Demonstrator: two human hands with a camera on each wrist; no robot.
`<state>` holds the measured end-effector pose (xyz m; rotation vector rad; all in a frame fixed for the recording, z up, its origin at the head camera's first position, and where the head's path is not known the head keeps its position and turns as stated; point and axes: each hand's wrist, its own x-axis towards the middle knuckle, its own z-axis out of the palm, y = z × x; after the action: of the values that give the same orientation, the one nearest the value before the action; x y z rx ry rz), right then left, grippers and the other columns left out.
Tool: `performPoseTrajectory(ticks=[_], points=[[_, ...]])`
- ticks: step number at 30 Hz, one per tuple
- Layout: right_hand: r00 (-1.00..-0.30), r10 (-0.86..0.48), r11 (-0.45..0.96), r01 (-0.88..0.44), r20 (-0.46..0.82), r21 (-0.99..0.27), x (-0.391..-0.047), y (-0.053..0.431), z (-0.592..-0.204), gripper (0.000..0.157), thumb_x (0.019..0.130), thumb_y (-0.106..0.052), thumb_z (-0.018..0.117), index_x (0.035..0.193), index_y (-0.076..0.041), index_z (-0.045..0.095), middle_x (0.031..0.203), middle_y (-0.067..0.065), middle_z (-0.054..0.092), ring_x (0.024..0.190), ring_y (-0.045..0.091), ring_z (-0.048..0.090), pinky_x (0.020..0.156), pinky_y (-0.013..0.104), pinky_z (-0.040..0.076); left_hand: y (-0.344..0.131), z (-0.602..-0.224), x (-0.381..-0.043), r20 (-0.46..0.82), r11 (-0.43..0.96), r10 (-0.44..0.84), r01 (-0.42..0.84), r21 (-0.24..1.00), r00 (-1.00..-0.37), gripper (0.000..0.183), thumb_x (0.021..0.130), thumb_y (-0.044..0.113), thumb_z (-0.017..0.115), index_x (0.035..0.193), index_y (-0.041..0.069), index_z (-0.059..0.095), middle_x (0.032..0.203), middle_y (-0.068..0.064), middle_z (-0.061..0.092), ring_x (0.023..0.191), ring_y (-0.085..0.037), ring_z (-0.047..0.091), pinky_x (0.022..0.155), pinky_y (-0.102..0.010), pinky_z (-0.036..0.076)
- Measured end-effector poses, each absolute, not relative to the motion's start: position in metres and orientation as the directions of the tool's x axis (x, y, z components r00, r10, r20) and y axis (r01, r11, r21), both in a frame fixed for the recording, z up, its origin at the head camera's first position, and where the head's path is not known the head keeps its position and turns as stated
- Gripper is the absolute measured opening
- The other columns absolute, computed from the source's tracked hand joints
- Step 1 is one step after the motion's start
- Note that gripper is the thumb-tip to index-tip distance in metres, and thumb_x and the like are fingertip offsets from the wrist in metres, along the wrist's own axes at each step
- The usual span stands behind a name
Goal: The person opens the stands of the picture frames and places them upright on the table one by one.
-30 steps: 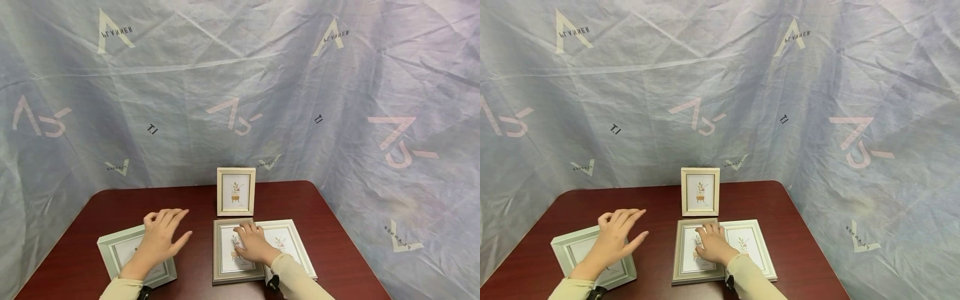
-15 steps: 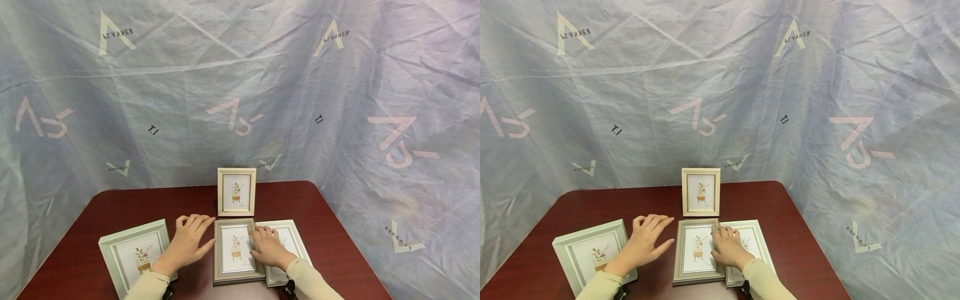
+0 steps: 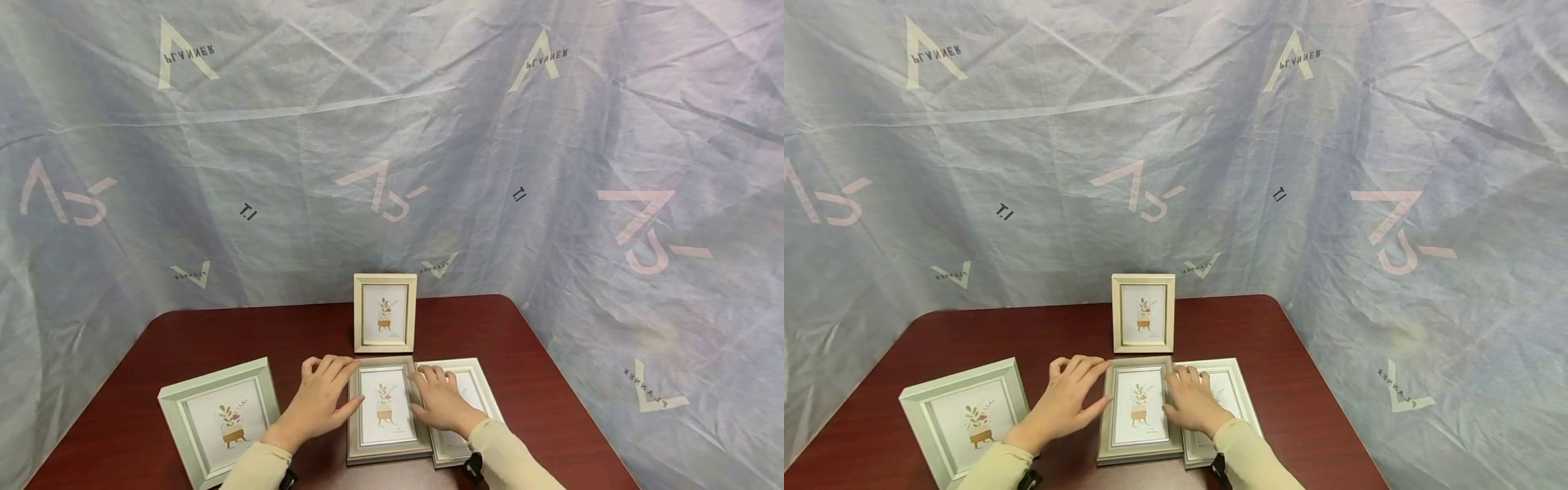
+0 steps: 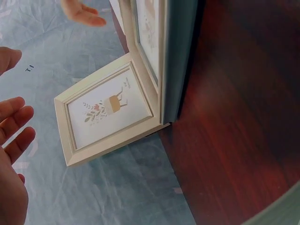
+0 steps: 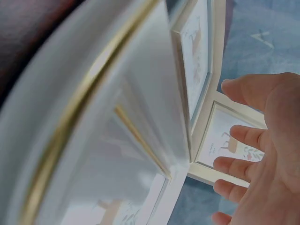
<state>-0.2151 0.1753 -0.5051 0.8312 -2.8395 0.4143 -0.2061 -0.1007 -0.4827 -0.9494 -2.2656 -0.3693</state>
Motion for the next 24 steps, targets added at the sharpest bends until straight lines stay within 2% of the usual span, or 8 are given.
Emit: performPoseTrajectory(ticks=[4, 13, 20, 24], points=[[-0.823, -0.518, 0.800, -0.562, 0.233, -0.209, -0.225, 0.171, -0.506, 0.048, 0.085, -0.021, 0.072, 0.126, -0.003, 0.057, 0.127, 0.023, 0.053, 0.118, 0.041, 0.047, 0.088, 0.059, 0.033, -0.098, -0.488, -0.208, 0.639, 0.713, 0.523, 0.700, 0.033, -0.563, 0.057, 0.080, 0.034, 0.080, 0.127, 0.006, 0.062, 0.117, -0.006, 0.059, 0.107, -0.023, 0.051, 0.084, -0.053, 0.029], [-0.849, -0.503, 0.823, -0.528, 0.162, -0.210, -0.250, 0.157, -0.507, 0.049, 0.089, -0.023, 0.071, 0.131, -0.002, 0.055, 0.130, 0.022, 0.051, 0.122, 0.040, 0.044, 0.093, 0.061, 0.031, -0.093, -0.498, -0.211, 0.607, 0.733, 0.500, 0.675, 0.084, -0.618, 0.058, 0.080, 0.036, 0.080, 0.126, 0.005, 0.063, 0.119, -0.006, 0.059, 0.108, -0.023, 0.050, 0.084, -0.052, 0.030], [-0.866, -0.486, 0.841, -0.500, 0.117, -0.207, -0.270, 0.148, -0.513, 0.050, 0.091, -0.025, 0.070, 0.134, -0.003, 0.054, 0.135, 0.022, 0.050, 0.126, 0.040, 0.042, 0.096, 0.060, 0.030, -0.090, -0.506, -0.211, 0.526, 0.761, 0.483, 0.633, 0.143, -0.700, 0.061, 0.084, 0.038, 0.076, 0.133, 0.005, 0.059, 0.127, -0.007, 0.057, 0.112, -0.025, 0.049, 0.086, -0.053, 0.028], [-0.872, -0.478, 0.851, -0.490, 0.108, -0.189, -0.278, 0.143, -0.516, 0.045, 0.093, -0.025, 0.068, 0.131, -0.006, 0.055, 0.134, 0.020, 0.051, 0.126, 0.039, 0.042, 0.096, 0.059, 0.031, -0.088, -0.510, -0.211, 0.493, 0.771, 0.474, 0.614, 0.167, -0.729, 0.062, 0.085, 0.036, 0.076, 0.134, 0.003, 0.058, 0.128, -0.010, 0.057, 0.111, -0.027, 0.049, 0.087, -0.054, 0.028]])
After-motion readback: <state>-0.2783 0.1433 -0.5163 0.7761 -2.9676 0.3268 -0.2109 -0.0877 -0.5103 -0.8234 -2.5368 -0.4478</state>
